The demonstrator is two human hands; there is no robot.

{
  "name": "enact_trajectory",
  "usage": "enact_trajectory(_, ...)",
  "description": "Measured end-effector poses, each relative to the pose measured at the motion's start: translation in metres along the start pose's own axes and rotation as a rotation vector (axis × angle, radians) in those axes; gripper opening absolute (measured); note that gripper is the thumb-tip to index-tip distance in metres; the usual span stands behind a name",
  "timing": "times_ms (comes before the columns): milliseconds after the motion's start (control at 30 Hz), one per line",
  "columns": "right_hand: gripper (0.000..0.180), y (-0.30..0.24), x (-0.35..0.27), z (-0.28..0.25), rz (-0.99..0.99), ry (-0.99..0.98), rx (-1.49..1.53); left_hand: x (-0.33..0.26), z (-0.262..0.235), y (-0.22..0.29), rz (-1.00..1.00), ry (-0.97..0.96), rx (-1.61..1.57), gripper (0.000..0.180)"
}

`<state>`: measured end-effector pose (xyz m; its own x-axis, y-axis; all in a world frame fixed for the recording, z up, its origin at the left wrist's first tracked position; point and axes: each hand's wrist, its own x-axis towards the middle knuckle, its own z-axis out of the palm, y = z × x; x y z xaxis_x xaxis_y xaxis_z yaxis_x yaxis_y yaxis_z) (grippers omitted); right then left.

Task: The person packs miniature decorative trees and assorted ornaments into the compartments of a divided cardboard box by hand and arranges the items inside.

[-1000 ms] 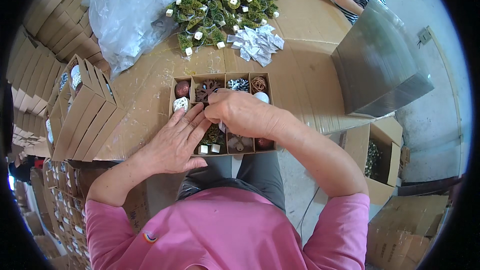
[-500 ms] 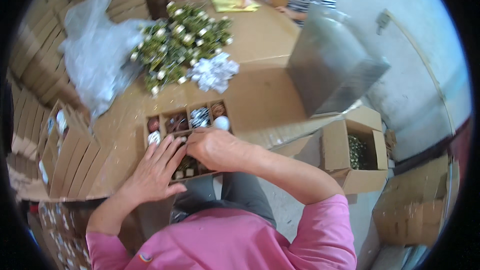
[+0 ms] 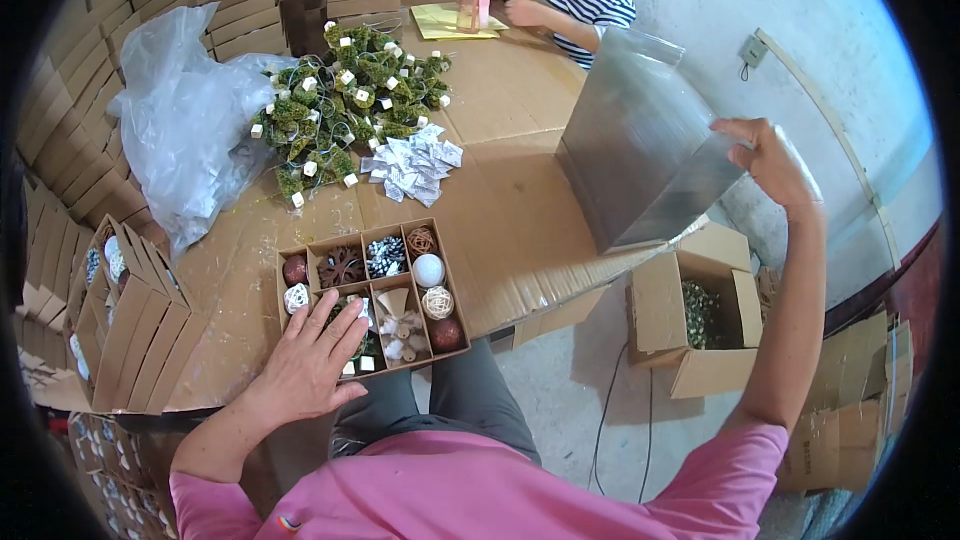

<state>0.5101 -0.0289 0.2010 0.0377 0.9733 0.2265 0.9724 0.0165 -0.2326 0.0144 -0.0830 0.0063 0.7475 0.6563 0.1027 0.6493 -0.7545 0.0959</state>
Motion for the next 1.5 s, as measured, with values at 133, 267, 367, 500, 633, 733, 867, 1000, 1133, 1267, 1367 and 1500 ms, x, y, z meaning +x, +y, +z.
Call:
enact_trajectory(133, 0.016, -0.009, 0.020, -0.002, -0.034, -0.123, -0.168, -0.005, 0.004, -0.002, -0.017, 0.011, 0.005, 0.076)
enact_trajectory(267, 0.004, -0.003, 0.020, 0.003, -0.105, -0.044, 0.054, -0.006, 0.007, -0.003, -0.030, 0.021, 0.017, 0.076)
enact_trajectory(367, 0.005, -0.003, 0.022, -0.005, -0.147, -0.193, -0.060, -0.005, 0.008, -0.002, -0.023, 0.024, 0.027, 0.075)
enact_trajectory(500, 0.003, -0.004, 0.029, 0.012, -0.139, -0.123, -0.029, -0.009, 0.011, -0.007, -0.054, 0.003, 0.044, 0.076)
enact_trajectory(633, 0.003, -0.006, 0.023, 0.017, -0.101, -0.062, 0.072, -0.010, 0.015, -0.010, -0.045, 0.017, 0.065, 0.077)
enact_trajectory(733, 0.009, -0.010, 0.024, 0.011, -0.048, -0.057, 0.025, -0.010, 0.019, -0.013, -0.036, 0.023, 0.084, 0.077)
enact_trajectory(867, 0.017, -0.001, 0.028, -0.011, -0.051, -0.202, 0.134, -0.010, 0.021, -0.014, -0.026, 0.018, 0.083, 0.077)
enact_trajectory(1000, 0.023, -0.006, 0.035, -0.030, -0.084, 0.014, 0.349, -0.011, 0.019, -0.013, -0.048, -0.006, 0.088, 0.079)
enact_trajectory(1133, 0.026, -0.049, 0.031, -0.056, -0.307, 0.348, 0.183, -0.003, 0.017, -0.014, -0.039, -0.036, 0.096, 0.078)
enact_trajectory(1267, 0.029, -0.090, 0.004, -0.070, -0.370, 0.761, 0.106, 0.010, 0.004, -0.009, -0.010, -0.008, 0.049, 0.077)
enact_trajectory(1367, 0.030, -0.133, 0.001, -0.037, -0.517, 0.690, 0.780, 0.005, 0.008, -0.013, -0.060, 0.048, -0.140, 0.080)
enact_trajectory(1500, 0.021, -0.167, -0.016, 0.020, -0.652, -0.014, 1.489, -0.012, 0.010, -0.027, -0.208, 0.426, -0.803, 0.084)
